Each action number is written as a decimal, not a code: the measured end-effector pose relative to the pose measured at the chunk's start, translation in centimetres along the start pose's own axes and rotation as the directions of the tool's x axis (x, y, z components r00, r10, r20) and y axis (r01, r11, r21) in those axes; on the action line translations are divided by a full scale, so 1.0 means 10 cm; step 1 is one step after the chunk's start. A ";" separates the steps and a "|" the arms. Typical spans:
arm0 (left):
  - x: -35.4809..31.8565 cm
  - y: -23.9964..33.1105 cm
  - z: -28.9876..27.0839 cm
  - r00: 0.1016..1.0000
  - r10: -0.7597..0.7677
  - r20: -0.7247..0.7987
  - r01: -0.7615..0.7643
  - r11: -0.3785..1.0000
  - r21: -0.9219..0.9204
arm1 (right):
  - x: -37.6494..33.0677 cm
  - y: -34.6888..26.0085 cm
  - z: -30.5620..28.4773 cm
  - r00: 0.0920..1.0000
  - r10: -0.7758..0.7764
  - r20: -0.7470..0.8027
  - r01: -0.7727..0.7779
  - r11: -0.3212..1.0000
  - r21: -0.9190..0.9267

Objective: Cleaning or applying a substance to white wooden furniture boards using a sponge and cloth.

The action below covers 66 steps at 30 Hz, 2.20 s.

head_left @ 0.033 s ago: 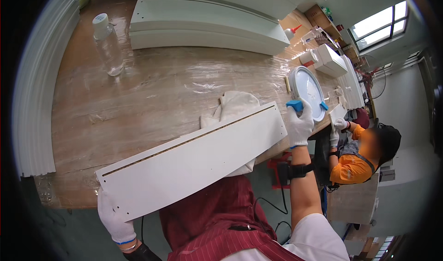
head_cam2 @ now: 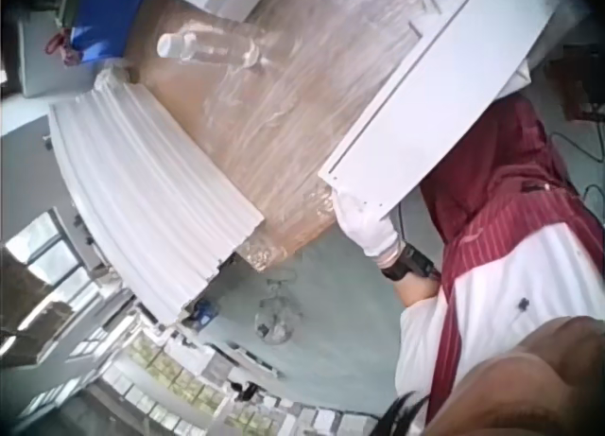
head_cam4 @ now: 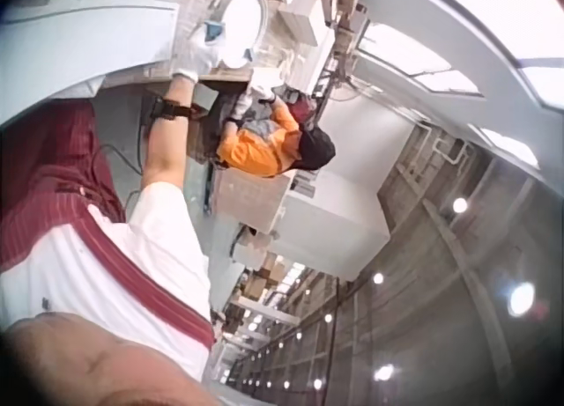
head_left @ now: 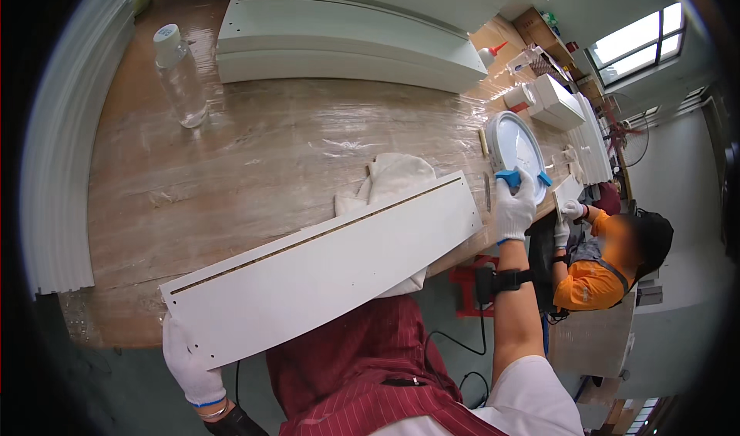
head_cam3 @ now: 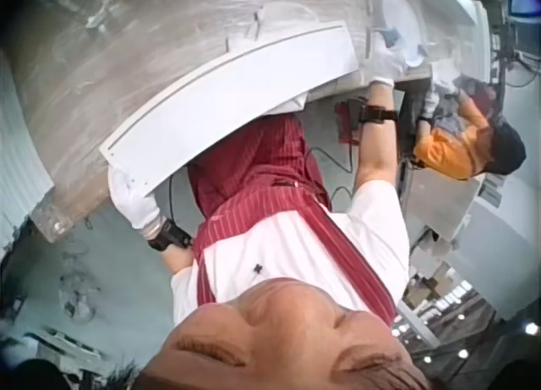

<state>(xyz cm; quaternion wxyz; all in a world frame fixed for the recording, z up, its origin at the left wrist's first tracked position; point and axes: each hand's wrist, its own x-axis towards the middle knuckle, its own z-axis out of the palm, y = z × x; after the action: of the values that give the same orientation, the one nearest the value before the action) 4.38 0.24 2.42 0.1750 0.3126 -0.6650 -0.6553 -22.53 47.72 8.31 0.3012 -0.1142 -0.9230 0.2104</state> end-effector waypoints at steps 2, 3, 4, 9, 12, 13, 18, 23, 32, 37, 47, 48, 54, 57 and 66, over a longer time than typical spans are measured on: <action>0.03 0.05 0.02 0.992 0.118 0.041 -0.124 0.969 0.213 | 0.41 0.73 -0.12 0.986 -0.081 -0.146 0.045 0.970 -0.237; 0.04 0.07 0.02 0.972 0.210 0.108 -0.236 0.883 0.406 | 0.54 1.02 -0.16 0.995 -0.042 -0.096 0.007 0.942 -0.335; 0.04 0.08 0.00 0.973 0.209 0.094 -0.229 0.876 0.424 | 0.61 1.24 -0.18 0.999 0.001 -0.042 -0.019 0.903 -0.429; 0.03 0.15 0.09 0.978 -0.090 0.187 0.170 0.864 -0.474 | 0.64 1.70 -0.11 0.987 -0.066 0.148 0.132 0.855 -0.501; -0.01 0.07 -0.05 0.963 -0.103 0.249 0.197 0.899 -0.390 | 0.38 1.22 -0.06 0.986 -0.166 0.017 0.163 0.936 -0.311; -0.05 0.02 -0.13 0.972 -0.103 0.210 0.182 0.897 -0.402 | 0.24 0.91 -0.12 0.996 -0.073 0.051 0.081 0.980 -0.184; -0.28 0.21 -0.34 0.999 -0.023 0.034 0.037 0.847 -0.531 | -0.43 0.50 -0.11 0.879 0.087 0.469 -0.248 0.923 0.294; -0.35 0.17 -0.73 0.997 0.024 -0.078 -0.062 0.849 -0.525 | -1.09 -1.04 0.03 0.641 -0.540 0.545 0.580 0.806 0.117; -0.30 0.02 -0.39 0.991 -0.113 0.064 0.125 0.696 -0.707 | -0.71 -0.85 -0.79 0.660 -0.356 0.661 -0.326 0.657 0.680; -0.42 -0.26 -0.31 0.969 -0.204 0.143 0.249 0.779 -0.575 | -0.52 -0.46 0.18 0.704 -0.309 0.640 -0.203 0.775 0.598; -0.50 -0.14 -0.22 0.941 -0.217 0.258 0.322 0.353 -0.879 | -2.69 -3.36 0.23 0.053 -0.930 0.365 0.632 0.314 0.709; -0.49 -0.10 -0.23 0.957 -0.238 0.164 0.236 0.316 -0.919 | -2.89 -3.47 0.19 0.053 -0.970 0.235 0.543 0.226 0.809; -0.40 -0.18 -0.29 0.948 0.025 0.318 0.315 0.092 -0.945 | -2.97 -2.96 -0.03 0.025 -0.996 0.091 0.492 0.091 0.866; -0.26 -0.11 -0.12 0.942 -0.158 0.296 0.331 0.284 -0.900 | -2.46 -2.26 0.02 0.355 -0.900 0.252 0.651 0.431 0.624; -0.54 0.40 -0.43 0.959 -0.120 0.256 0.270 0.654 -0.706 | -0.97 -0.16 0.33 0.982 0.135 0.130 -0.175 0.911 0.372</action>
<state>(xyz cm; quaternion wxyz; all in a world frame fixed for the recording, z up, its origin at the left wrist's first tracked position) 10.42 0.23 7.64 0.1510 0.2226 -0.3211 -0.9080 -16.94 42.00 1.66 0.2526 -0.1153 -0.8664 0.4149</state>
